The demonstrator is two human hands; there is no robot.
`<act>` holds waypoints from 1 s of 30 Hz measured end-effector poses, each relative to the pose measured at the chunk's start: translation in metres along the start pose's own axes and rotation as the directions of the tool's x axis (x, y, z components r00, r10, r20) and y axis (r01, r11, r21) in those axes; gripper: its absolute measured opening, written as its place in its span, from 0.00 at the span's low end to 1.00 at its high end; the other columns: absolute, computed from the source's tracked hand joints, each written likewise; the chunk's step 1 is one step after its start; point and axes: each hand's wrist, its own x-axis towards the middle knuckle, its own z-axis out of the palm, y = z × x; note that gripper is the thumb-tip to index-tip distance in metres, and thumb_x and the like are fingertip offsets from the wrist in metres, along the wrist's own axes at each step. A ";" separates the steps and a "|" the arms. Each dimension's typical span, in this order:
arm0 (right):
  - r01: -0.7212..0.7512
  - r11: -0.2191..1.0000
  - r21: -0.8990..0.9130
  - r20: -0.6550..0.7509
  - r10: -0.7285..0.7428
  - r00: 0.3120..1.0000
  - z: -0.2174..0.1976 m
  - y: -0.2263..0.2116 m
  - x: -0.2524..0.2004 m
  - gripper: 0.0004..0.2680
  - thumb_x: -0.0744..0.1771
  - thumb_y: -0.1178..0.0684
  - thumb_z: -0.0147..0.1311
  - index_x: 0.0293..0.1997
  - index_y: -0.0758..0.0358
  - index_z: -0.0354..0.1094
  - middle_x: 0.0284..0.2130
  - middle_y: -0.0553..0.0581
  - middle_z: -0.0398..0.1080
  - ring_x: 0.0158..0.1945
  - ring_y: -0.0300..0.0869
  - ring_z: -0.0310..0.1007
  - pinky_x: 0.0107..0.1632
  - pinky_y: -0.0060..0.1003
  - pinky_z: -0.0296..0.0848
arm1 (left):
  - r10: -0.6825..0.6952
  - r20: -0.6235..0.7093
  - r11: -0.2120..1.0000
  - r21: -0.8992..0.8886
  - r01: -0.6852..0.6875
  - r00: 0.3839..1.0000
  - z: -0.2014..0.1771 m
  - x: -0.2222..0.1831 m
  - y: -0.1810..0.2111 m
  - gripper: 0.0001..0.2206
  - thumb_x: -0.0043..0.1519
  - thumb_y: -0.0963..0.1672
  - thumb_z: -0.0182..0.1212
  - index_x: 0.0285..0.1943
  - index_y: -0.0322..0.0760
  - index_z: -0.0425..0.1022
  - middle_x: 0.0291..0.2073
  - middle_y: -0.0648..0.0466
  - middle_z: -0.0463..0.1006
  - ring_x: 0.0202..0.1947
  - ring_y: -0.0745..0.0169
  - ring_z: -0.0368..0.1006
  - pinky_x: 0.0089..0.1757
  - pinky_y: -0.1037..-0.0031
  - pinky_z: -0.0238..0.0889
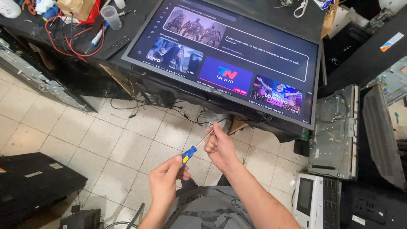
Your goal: Using a screwdriver to repair or assemble a television set on a workbench
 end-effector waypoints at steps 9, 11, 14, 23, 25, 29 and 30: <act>0.003 1.000 -0.027 0.112 0.000 0.994 -0.005 -0.006 0.014 0.15 0.76 0.41 0.49 0.45 0.63 0.73 0.12 0.42 0.40 0.18 0.33 0.35 0.24 0.31 0.38 | -0.007 -0.027 0.991 -0.133 0.004 1.000 0.005 0.009 -0.013 0.17 0.66 0.43 0.67 0.53 0.15 0.88 0.28 0.30 0.82 0.22 0.44 0.77 0.30 0.63 0.77; 0.013 0.997 -0.070 0.103 -0.006 0.995 -0.008 -0.014 0.013 0.15 0.76 0.42 0.50 0.46 0.66 0.73 0.13 0.43 0.41 0.19 0.33 0.36 0.25 0.31 0.39 | -0.009 -0.041 0.994 -0.109 0.005 0.999 0.014 0.005 -0.011 0.17 0.65 0.43 0.67 0.53 0.15 0.88 0.28 0.31 0.82 0.22 0.46 0.77 0.30 0.64 0.76; 0.041 0.979 -0.202 0.072 -0.027 0.997 -0.007 -0.026 0.009 0.15 0.75 0.43 0.52 0.46 0.69 0.74 0.13 0.43 0.43 0.19 0.34 0.37 0.26 0.30 0.41 | 0.039 -0.064 0.999 -0.023 -0.041 0.997 0.020 0.001 -0.015 0.16 0.65 0.42 0.68 0.52 0.19 0.90 0.25 0.35 0.82 0.21 0.52 0.76 0.30 0.67 0.76; 0.050 0.748 -0.662 0.014 -0.054 0.998 -0.008 -0.067 0.019 0.17 0.72 0.41 0.57 0.46 0.71 0.79 0.14 0.42 0.40 0.21 0.35 0.37 0.29 0.32 0.42 | 0.524 0.124 0.751 0.400 -0.525 0.843 0.032 0.010 -0.062 0.16 0.63 0.48 0.71 0.56 0.37 0.90 0.37 0.54 0.92 0.28 0.68 0.87 0.36 0.77 0.76; 0.012 0.754 -0.657 -0.011 -0.025 1.000 -0.011 -0.067 0.029 0.18 0.72 0.41 0.56 0.52 0.73 0.79 0.16 0.42 0.39 0.22 0.34 0.36 0.30 0.32 0.40 | 0.564 0.160 0.700 0.429 -0.571 0.810 0.046 0.015 -0.068 0.17 0.64 0.49 0.69 0.58 0.37 0.89 0.35 0.55 0.93 0.30 0.73 0.84 0.39 0.76 0.74; 0.097 0.888 -0.450 0.026 -0.095 0.995 -0.030 -0.062 0.057 0.12 0.73 0.46 0.59 0.59 0.63 0.77 0.14 0.40 0.45 0.15 0.29 0.44 0.21 0.24 0.50 | 0.321 0.125 0.935 0.118 -0.335 0.939 0.080 0.033 -0.074 0.17 0.67 0.42 0.71 0.60 0.23 0.84 0.36 0.33 0.88 0.27 0.51 0.85 0.34 0.62 0.84; 0.091 0.912 -0.399 0.009 -0.095 0.995 -0.034 -0.063 0.062 0.12 0.74 0.46 0.57 0.61 0.60 0.77 0.14 0.39 0.45 0.15 0.29 0.44 0.21 0.24 0.49 | 0.247 0.153 0.965 0.051 -0.258 0.957 0.087 0.040 -0.077 0.18 0.68 0.43 0.70 0.62 0.21 0.83 0.36 0.33 0.87 0.28 0.50 0.85 0.35 0.63 0.85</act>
